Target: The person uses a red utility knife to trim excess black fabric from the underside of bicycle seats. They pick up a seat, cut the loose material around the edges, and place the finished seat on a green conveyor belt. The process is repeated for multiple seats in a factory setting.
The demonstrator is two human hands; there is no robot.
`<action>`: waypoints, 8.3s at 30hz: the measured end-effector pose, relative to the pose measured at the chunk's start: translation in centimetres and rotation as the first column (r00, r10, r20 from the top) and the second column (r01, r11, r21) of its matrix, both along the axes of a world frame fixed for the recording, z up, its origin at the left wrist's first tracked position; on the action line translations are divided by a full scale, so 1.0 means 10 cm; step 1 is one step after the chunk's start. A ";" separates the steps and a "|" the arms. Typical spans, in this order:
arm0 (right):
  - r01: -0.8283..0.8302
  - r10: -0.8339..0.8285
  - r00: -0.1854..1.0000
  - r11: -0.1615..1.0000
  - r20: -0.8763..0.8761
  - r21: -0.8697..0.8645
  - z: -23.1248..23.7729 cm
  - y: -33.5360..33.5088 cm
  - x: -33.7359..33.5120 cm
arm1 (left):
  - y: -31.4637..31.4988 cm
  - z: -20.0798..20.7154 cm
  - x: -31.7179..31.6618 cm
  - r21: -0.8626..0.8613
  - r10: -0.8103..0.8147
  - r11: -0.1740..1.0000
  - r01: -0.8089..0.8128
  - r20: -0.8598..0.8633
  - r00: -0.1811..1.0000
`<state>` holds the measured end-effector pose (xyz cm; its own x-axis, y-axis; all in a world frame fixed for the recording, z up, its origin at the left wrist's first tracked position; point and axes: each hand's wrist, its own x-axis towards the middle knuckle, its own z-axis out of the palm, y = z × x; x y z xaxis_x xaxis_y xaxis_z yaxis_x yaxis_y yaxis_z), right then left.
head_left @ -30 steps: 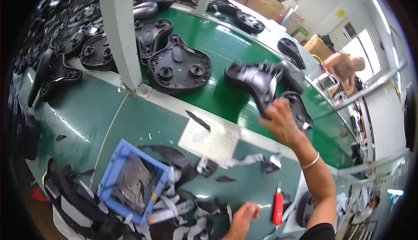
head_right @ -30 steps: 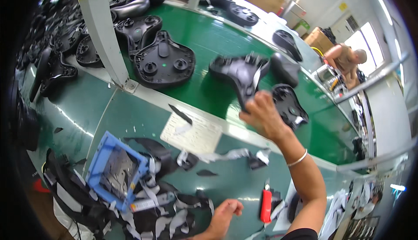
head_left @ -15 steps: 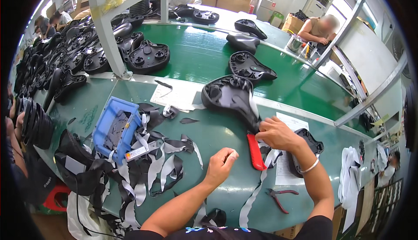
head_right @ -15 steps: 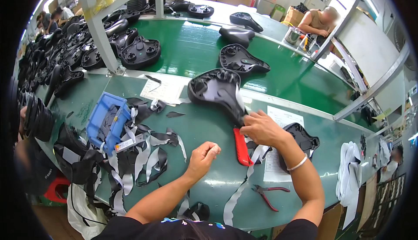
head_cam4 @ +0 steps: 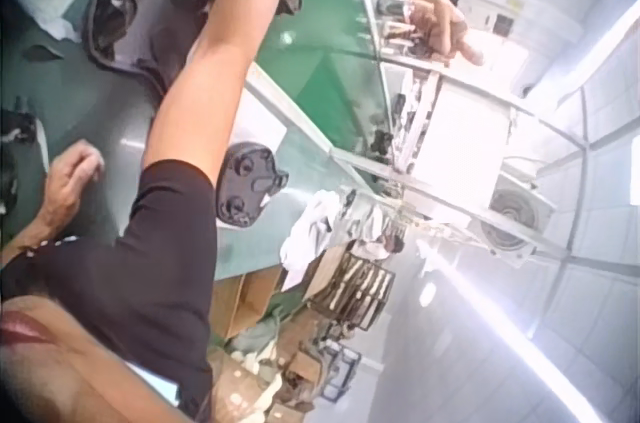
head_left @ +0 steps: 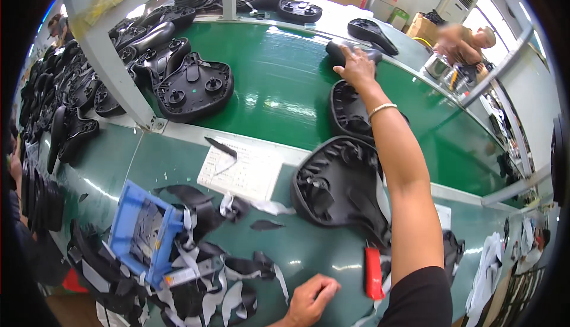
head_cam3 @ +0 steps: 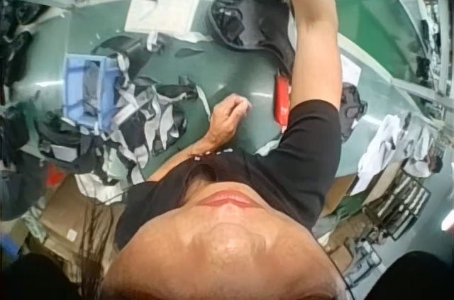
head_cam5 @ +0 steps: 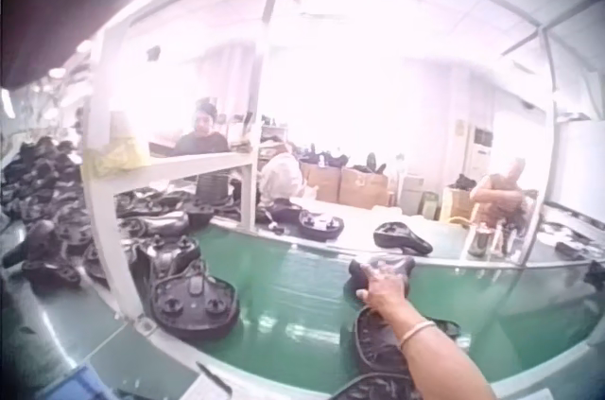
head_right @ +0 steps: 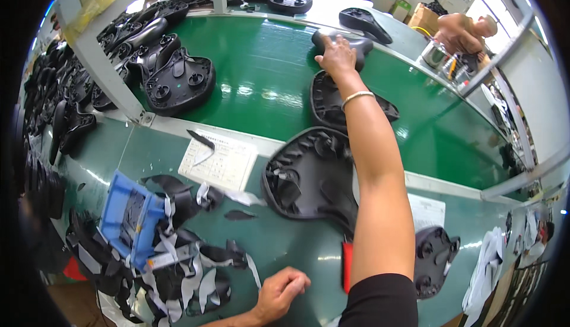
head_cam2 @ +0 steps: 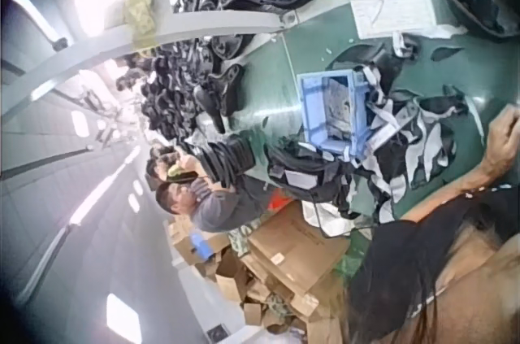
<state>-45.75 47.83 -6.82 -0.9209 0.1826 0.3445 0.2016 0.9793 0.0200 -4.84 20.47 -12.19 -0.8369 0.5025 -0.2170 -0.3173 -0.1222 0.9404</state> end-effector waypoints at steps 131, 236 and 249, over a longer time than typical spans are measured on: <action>-0.300 0.447 0.893 0.671 0.047 -0.678 0.47 -2.13 5.90 | -1.66 0.46 1.06 0.170 -0.465 0.879 0.445 0.102 0.880; -0.131 -0.149 0.983 -0.132 -0.111 -0.983 -0.23 -1.36 5.92 | -0.52 0.88 -0.85 -0.184 0.218 0.921 -0.342 -0.486 0.846; -0.298 -0.430 0.888 -0.263 -0.165 -0.918 -0.52 -1.22 6.29 | 2.35 1.02 -0.87 -0.595 -0.269 0.803 -0.025 -0.400 0.876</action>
<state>17.14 35.61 -12.04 -0.7510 0.6453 -0.1402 -0.1056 -0.3269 -0.9391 -13.53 44.01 -1.97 -0.8502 0.5138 -0.1151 0.1784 0.4866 0.8552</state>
